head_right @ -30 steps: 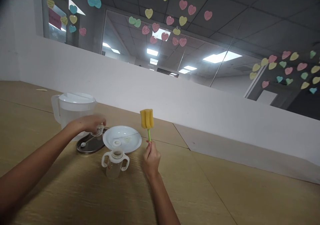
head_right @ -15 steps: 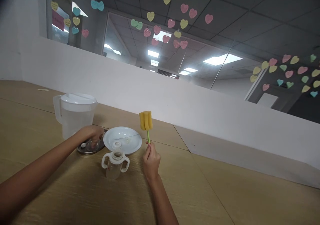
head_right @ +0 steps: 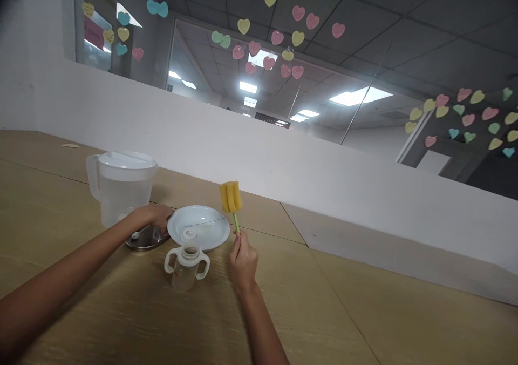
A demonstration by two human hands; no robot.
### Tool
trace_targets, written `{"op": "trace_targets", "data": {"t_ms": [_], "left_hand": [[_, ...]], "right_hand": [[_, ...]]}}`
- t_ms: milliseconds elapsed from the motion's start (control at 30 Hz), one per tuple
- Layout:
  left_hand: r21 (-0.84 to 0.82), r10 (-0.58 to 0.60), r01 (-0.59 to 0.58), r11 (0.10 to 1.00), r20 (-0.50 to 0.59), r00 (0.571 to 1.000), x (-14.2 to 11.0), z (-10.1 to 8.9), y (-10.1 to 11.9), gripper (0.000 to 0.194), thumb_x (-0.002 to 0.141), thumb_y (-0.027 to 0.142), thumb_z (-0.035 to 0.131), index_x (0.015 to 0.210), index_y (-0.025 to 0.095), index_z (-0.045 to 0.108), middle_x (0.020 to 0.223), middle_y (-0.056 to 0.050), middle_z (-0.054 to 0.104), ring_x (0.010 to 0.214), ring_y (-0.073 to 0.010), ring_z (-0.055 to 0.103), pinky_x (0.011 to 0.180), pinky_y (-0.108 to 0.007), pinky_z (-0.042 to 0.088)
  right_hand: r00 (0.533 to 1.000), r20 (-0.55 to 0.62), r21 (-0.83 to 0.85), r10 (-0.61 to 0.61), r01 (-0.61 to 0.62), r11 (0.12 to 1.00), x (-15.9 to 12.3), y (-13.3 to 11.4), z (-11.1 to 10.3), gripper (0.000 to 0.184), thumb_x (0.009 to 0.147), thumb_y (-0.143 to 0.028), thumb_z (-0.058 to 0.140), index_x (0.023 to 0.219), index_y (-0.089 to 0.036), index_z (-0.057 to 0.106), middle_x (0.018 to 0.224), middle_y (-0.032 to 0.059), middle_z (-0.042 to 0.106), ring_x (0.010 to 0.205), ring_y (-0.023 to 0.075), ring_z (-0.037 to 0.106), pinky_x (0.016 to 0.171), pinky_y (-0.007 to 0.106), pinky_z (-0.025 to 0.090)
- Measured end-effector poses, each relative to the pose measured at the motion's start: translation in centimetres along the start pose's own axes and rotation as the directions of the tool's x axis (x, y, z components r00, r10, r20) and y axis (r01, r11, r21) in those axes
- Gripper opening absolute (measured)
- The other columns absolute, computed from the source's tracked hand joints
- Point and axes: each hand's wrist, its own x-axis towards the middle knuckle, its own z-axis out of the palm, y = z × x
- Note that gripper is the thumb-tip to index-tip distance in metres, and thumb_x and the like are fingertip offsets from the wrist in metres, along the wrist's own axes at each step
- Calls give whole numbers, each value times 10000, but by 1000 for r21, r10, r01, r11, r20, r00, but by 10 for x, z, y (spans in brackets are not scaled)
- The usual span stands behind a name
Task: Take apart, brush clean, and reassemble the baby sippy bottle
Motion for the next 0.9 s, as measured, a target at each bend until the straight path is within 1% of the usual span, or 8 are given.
{"op": "trace_targets", "data": {"t_ms": [100,267,367,467,600,700,833,900], "left_hand": [[107,-62,51,993,103,993,0,-1,2,372,408,240,759,770,166,716,864,-130,717,793,-301,654,666,-323,491],[239,-148,121,963,101,984,-2,-4,3,439,548,301,714,940,107,689,1077,-214,644,956,-334,617,743,-348,480],[255,-150,110,961,141,979,-3,-8,1,498,527,320,738,983,131,677,1071,-172,658,931,-299,629,725,-308,483],[255,-137,87,963,184,973,-5,-12,1,552,477,263,768,1010,163,666,1022,-111,686,882,-256,641,684,-260,482],[300,-139,95,949,130,982,-6,-15,4,495,550,176,720,1037,134,641,1077,-136,653,956,-252,614,720,-256,470],[335,-149,118,935,68,986,-8,-15,8,513,594,160,702,1091,89,599,1154,-180,595,1015,-259,585,746,-265,471],[381,-159,140,914,20,987,-16,-23,13,502,526,77,729,1015,70,619,1108,-196,597,961,-280,603,736,-294,482],[401,-131,128,907,-19,991,-22,-29,20,432,549,35,693,975,67,629,1074,-200,600,945,-295,605,738,-321,482]], "right_hand": [[997,-12,-32,-82,82,996,0,0,0,381,949,-273,263,861,-134,606,525,-11,583,379,80,487,421,185,320],[990,-31,-72,-141,138,988,1,-1,1,383,955,-245,260,852,-135,613,518,-9,591,364,76,471,420,187,302],[986,-30,-95,-162,158,983,1,-3,0,391,956,-242,260,837,-133,617,496,-11,577,362,79,471,423,189,306],[981,-36,-107,-189,184,977,2,-5,-1,395,957,-238,264,825,-129,620,478,-15,564,361,81,473,425,191,308],[979,-41,-102,-201,196,975,2,-6,0,385,959,-234,266,862,-124,621,534,1,608,381,75,487,427,186,311],[980,-32,-112,-195,190,975,1,-5,0,395,960,-240,261,871,-121,627,508,-2,590,383,78,484,427,185,310],[981,-23,-131,-193,189,973,1,-4,0,408,959,-244,257,863,-124,634,458,-16,547,371,82,471,426,188,307],[983,-15,-138,-184,181,974,1,-4,1,411,958,-246,254,852,-129,634,464,-14,551,376,83,477,430,188,309]]}}
